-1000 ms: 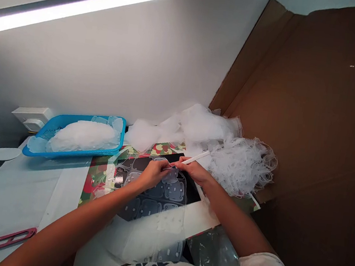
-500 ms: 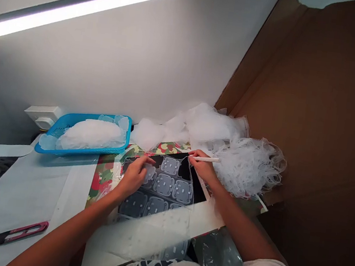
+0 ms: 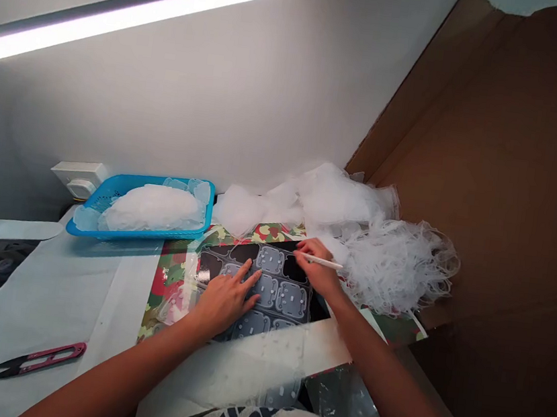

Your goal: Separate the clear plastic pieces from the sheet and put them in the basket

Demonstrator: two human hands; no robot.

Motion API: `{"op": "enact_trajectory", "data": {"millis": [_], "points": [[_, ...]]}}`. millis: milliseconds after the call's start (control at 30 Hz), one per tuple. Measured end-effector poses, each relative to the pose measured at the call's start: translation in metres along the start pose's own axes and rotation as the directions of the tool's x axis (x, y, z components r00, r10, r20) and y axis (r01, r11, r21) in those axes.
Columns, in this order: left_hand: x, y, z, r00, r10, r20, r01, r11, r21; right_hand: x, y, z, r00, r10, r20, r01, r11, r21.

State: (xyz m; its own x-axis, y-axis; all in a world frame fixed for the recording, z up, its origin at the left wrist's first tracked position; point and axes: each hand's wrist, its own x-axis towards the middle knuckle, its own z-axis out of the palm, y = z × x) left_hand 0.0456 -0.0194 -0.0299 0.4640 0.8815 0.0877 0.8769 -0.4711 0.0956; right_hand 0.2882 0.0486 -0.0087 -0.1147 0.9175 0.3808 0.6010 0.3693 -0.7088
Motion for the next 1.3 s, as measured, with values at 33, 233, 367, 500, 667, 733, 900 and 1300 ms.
{"op": "enact_trajectory", "data": {"millis": [33, 233, 367, 500, 667, 733, 900, 1300], "points": [[0.000, 0.000, 0.000, 1.000, 0.009, -0.002, -0.009, 1.000, -0.006, -0.002, -0.006, 0.004, 0.990, -0.023, 0.139, 0.011, 0.996, 0.083], [-0.001, -0.005, 0.002, 0.996, 0.092, -0.010, -0.092, 0.995, -0.048, -0.010, -0.021, 0.026, 0.912, -0.082, 0.402, -0.010, 0.975, 0.223], [-0.001, -0.005, 0.003, 0.994, 0.107, -0.004, -0.107, 0.994, -0.034, -0.007, -0.016, 0.029, 0.914, -0.103, 0.393, 0.020, 0.978, 0.209], [-0.001, -0.005, 0.004, 0.994, 0.108, 0.006, -0.108, 0.994, -0.003, -0.006, -0.016, 0.028, 0.914, -0.123, 0.387, 0.052, 0.981, 0.188], [0.001, -0.006, 0.002, 0.993, 0.121, 0.011, -0.121, 0.993, -0.002, -0.012, -0.016, 0.031, 0.879, -0.180, 0.442, 0.118, 0.979, 0.166], [0.002, -0.006, 0.001, 0.992, 0.124, 0.011, -0.123, 0.992, -0.029, -0.013, -0.015, 0.036, 0.875, -0.207, 0.437, 0.155, 0.976, 0.153], [-0.002, -0.005, 0.001, 0.996, 0.085, 0.036, -0.082, 0.993, -0.087, 0.003, 0.011, 0.018, 0.992, -0.002, 0.127, -0.001, 1.000, 0.028], [0.091, -0.016, -0.021, 0.967, -0.109, 0.231, 0.251, 0.560, -0.790, -0.011, -0.020, -0.007, 0.962, 0.091, 0.256, -0.171, 0.936, 0.309]]}}
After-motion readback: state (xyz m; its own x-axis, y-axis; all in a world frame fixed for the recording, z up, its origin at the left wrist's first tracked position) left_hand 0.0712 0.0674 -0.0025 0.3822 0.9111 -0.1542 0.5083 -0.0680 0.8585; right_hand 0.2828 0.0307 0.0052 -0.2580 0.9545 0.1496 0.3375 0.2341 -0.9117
